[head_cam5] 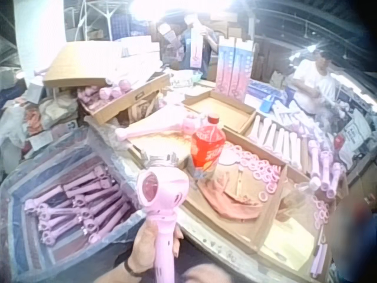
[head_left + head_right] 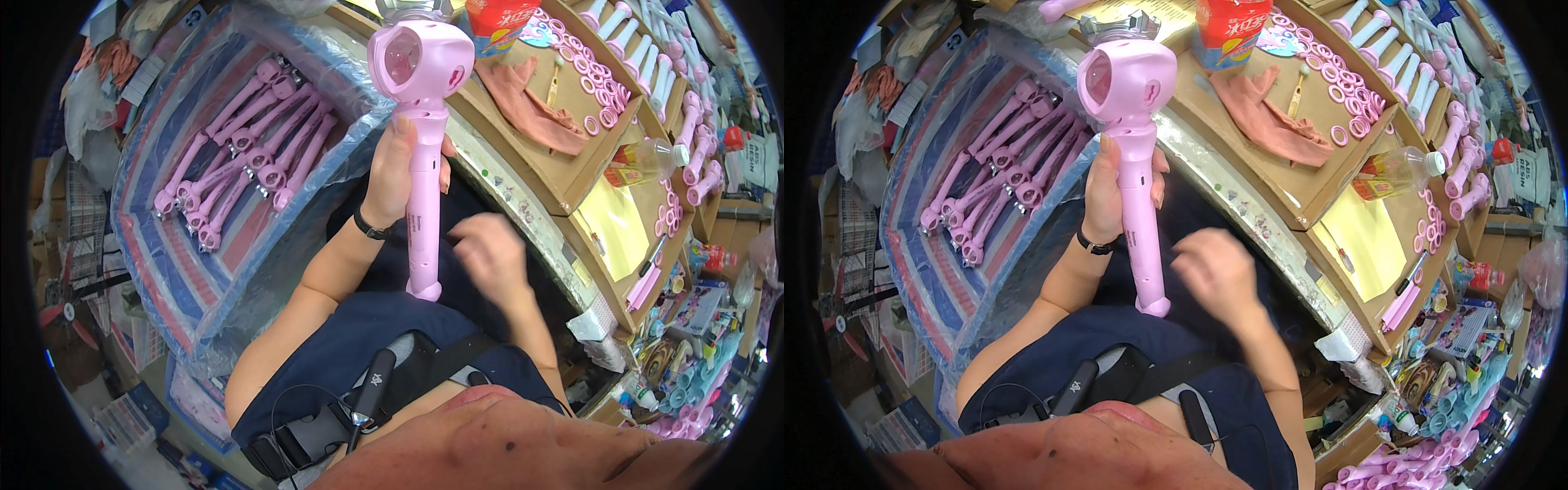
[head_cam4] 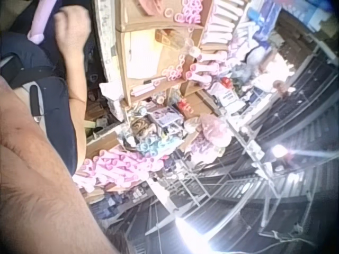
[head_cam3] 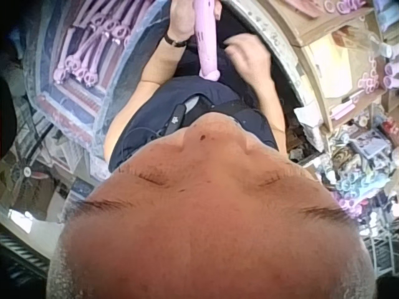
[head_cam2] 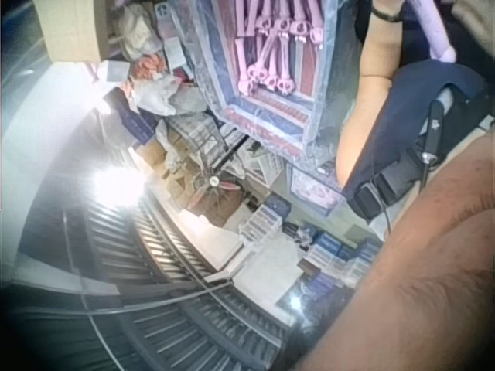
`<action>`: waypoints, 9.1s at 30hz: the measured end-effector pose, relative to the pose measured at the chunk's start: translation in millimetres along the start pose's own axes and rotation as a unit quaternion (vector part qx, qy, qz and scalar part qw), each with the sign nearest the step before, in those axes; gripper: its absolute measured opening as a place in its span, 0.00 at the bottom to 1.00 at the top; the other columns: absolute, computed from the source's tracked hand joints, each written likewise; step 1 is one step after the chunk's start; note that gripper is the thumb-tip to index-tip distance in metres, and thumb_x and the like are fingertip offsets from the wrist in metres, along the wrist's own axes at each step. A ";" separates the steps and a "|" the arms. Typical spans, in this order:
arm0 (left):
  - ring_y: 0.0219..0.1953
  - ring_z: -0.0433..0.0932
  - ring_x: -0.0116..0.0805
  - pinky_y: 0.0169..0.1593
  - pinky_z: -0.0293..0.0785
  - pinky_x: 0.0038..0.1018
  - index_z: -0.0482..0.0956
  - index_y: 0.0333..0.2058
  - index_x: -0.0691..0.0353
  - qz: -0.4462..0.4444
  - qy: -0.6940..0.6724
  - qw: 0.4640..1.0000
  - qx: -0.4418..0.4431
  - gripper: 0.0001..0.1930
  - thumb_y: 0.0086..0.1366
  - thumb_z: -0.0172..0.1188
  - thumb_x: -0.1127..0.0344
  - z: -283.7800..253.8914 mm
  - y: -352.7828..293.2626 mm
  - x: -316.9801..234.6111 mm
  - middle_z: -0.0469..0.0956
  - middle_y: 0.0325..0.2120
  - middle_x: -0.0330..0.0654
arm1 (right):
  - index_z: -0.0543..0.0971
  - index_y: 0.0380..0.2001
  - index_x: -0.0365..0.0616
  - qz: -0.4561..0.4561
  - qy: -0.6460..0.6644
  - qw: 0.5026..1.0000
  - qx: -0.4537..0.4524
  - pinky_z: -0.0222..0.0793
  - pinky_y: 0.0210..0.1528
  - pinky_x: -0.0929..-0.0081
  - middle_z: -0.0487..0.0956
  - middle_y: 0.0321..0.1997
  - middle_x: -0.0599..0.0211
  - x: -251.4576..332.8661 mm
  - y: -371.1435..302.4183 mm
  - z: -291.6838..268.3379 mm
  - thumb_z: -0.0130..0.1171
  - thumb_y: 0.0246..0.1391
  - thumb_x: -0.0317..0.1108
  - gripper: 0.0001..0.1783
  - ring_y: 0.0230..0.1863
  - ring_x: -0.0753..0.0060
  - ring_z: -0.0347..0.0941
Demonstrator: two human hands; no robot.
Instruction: The person assembles pink plastic toy wands by attaching a silver crown piece to the top, wiping the surface with a cloth, and using a small tool to adjust the crown. They handle multiple wands one at a time, placing finished units aside.
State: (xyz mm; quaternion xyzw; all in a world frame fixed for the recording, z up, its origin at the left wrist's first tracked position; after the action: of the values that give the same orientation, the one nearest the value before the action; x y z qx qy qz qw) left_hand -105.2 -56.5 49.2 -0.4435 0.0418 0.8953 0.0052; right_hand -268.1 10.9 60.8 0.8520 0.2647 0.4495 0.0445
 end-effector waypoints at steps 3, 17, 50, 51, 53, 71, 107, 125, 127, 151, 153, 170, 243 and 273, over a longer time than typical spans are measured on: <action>0.19 0.74 0.30 0.22 0.74 0.24 0.67 0.42 0.64 -0.035 -0.022 0.999 0.021 0.32 0.68 0.32 0.37 0.4 -0.3 6.0 0.73 0.27 0.45 | 0.78 0.32 0.41 0.042 -0.177 0.973 -0.143 0.68 0.42 0.63 0.78 0.34 0.58 -36.3 31.9 -57.3 0.60 0.49 0.28 0.06 0.37 0.54 0.73; 0.22 0.75 0.29 0.26 0.75 0.22 0.69 0.44 0.62 -0.105 -0.031 0.993 0.037 0.33 0.69 0.25 0.38 13.0 -6.6 32.9 0.75 0.29 0.42 | 0.77 0.32 0.42 -0.103 -0.020 0.989 -0.106 0.66 0.41 0.70 0.74 0.32 0.62 4.3 79.0 -28.2 0.62 0.45 0.25 0.08 0.35 0.58 0.71; 0.26 0.72 0.30 0.30 0.69 0.24 0.65 0.51 0.62 -0.102 -0.007 0.990 0.099 0.25 0.72 0.34 0.45 54.5 14.9 40.3 0.75 0.41 0.48 | 0.80 0.33 0.42 0.253 -0.610 0.595 -0.459 0.68 0.42 0.63 0.78 0.34 0.56 -27.6 -246.4 -416.6 0.56 0.54 0.37 0.10 0.38 0.53 0.73; 0.26 0.72 0.30 0.30 0.69 0.24 0.65 0.51 0.62 -0.102 -0.004 0.990 0.098 0.25 0.72 0.34 0.45 55.8 13.9 40.0 0.75 0.41 0.48 | 0.80 0.32 0.44 0.265 -0.646 0.561 -0.445 0.68 0.43 0.62 0.78 0.34 0.56 -32.3 -252.9 -443.9 0.55 0.53 0.38 0.10 0.39 0.52 0.73; 0.28 0.73 0.30 0.30 0.69 0.23 0.66 0.51 0.62 -0.097 -0.011 0.989 0.107 0.26 0.71 0.34 0.45 59.4 11.3 38.1 0.75 0.41 0.49 | 0.80 0.35 0.46 0.365 -0.612 0.557 -0.427 0.69 0.45 0.57 0.78 0.37 0.52 -54.4 -267.4 -496.2 0.52 0.53 0.41 0.13 0.41 0.50 0.74; 0.30 0.74 0.26 0.36 0.72 0.24 0.70 0.46 0.61 -0.151 -0.007 0.988 0.039 0.21 0.71 0.40 0.48 72.5 -5.3 50.0 0.76 0.33 0.38 | 0.77 0.46 0.39 0.568 -0.599 0.564 -0.018 0.64 0.57 0.60 0.76 0.48 0.44 -295.1 -379.1 -689.6 0.51 0.47 0.37 0.22 0.53 0.49 0.71; 0.21 0.72 0.29 0.23 0.68 0.22 0.70 0.45 0.62 -0.128 0.043 0.987 0.084 0.23 0.71 0.38 0.48 28.5 3.1 26.0 0.77 0.32 0.45 | 0.75 0.35 0.42 0.551 -0.190 0.722 -0.372 0.59 0.14 0.83 0.71 0.18 0.73 -111.0 -331.6 -531.6 0.60 0.53 0.47 0.18 0.14 0.82 0.66; 0.22 0.71 0.28 0.24 0.68 0.21 0.69 0.45 0.62 -0.231 0.081 0.962 0.124 0.23 0.71 0.37 0.47 45.9 7.3 46.2 0.76 0.33 0.45 | 0.70 0.41 0.38 0.185 0.077 0.789 -0.581 0.64 0.27 0.79 0.72 0.27 0.68 -63.7 -262.6 -360.9 0.48 0.64 0.43 0.17 0.20 0.79 0.65; 0.25 0.74 0.30 0.25 0.70 0.23 0.70 0.47 0.62 -0.290 0.034 0.949 0.118 0.25 0.71 0.37 0.46 49.1 6.9 58.9 0.77 0.35 0.45 | 0.67 0.47 0.44 0.222 0.202 0.810 -0.504 0.63 0.22 0.79 0.69 0.20 0.69 -68.9 -234.3 -271.2 0.46 0.64 0.46 0.18 0.19 0.76 0.65; 0.28 0.77 0.34 0.32 0.75 0.27 0.63 0.51 0.66 -0.302 0.014 0.910 0.285 0.21 0.69 0.44 0.55 129.0 -6.0 95.5 0.76 0.38 0.48 | 0.76 0.36 0.36 0.230 0.130 0.897 -0.353 0.68 0.36 0.78 0.75 0.30 0.61 -36.1 -102.7 -114.0 0.59 0.55 0.38 0.14 0.31 0.71 0.71; 0.28 0.77 0.34 0.32 0.75 0.27 0.63 0.52 0.67 -0.305 0.029 0.906 0.291 0.21 0.69 0.44 0.55 132.2 -7.3 98.0 0.76 0.38 0.48 | 0.77 0.33 0.37 0.228 0.071 0.890 -0.389 0.69 0.34 0.76 0.76 0.30 0.59 -32.8 -109.4 -123.1 0.61 0.50 0.37 0.13 0.29 0.65 0.73; 0.24 0.77 0.37 0.26 0.75 0.26 0.65 0.51 0.68 -0.457 -0.098 0.822 0.325 0.26 0.68 0.41 0.50 147.9 -33.8 119.5 0.76 0.38 0.56 | 0.74 0.38 0.35 0.173 0.178 0.864 -0.439 0.60 0.31 0.83 0.70 0.27 0.71 -38.3 -134.9 -125.9 0.54 0.59 0.39 0.15 0.28 0.83 0.61; 0.38 0.75 0.30 0.40 0.73 0.25 0.43 0.66 0.65 -0.238 0.250 0.879 0.330 0.34 0.65 0.48 0.75 159.6 -30.6 112.1 0.68 0.50 0.48 | 0.75 0.31 0.44 0.286 -0.110 0.822 -0.480 0.73 0.30 0.72 0.79 0.27 0.63 -43.2 -147.6 -147.1 0.66 0.39 0.39 0.17 0.28 0.63 0.78; 0.34 0.76 0.35 0.37 0.73 0.27 0.50 0.64 0.65 -0.372 0.036 0.863 0.341 0.32 0.64 0.50 0.65 153.9 -23.9 117.8 0.72 0.43 0.47 | 0.63 0.52 0.35 0.226 0.269 0.762 -0.544 0.60 0.41 0.86 0.68 0.39 0.72 -59.7 -167.9 -143.5 0.48 0.64 0.39 0.21 0.37 0.87 0.60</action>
State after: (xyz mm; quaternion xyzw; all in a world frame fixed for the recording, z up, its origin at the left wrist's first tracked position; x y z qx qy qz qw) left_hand -297.7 -23.7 46.7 -0.4285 0.1762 0.7401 0.4875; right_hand -477.7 101.9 48.7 0.5640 -0.2233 0.7258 0.3245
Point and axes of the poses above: each hand's wrist, its own y-axis towards the middle knuckle, its own z-axis out of the palm, x = y × z, the point moved 5 cm from there along y, towards the middle knuckle
